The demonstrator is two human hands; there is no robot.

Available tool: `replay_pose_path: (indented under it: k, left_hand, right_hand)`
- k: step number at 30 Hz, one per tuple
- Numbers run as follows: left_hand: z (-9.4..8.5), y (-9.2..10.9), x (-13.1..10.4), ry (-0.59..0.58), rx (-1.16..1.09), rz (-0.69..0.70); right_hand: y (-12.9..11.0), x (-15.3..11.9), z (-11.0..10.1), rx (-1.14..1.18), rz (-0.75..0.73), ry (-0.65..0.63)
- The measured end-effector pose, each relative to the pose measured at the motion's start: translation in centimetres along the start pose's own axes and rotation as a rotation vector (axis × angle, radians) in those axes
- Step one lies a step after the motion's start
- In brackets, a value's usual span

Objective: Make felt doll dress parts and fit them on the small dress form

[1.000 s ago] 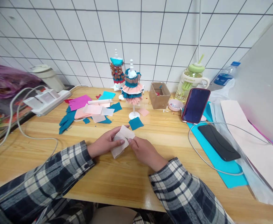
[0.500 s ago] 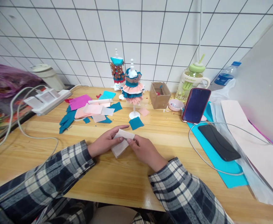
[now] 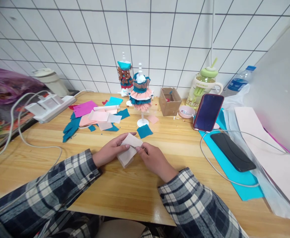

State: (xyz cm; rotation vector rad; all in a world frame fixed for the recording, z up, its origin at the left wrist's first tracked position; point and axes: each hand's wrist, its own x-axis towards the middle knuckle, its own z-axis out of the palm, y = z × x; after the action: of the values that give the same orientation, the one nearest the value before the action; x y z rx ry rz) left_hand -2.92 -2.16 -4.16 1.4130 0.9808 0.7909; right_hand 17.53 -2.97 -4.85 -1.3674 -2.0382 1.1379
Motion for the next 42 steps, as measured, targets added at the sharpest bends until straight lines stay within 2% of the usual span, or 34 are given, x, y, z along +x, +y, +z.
replay_pose_path:
  k: [22, 42]
  left_hand:
    - [0.39, -0.03, -0.08, -0.032, -0.093, -0.031]
    - [0.35, -0.28, 0.06, -0.045, 0.038, -0.007]
  right_hand:
    - [0.23, 0.29, 0.41, 0.028, -0.027, -0.001]
    - [0.04, 0.16, 0.46, 0.010, -0.011, 0.001]
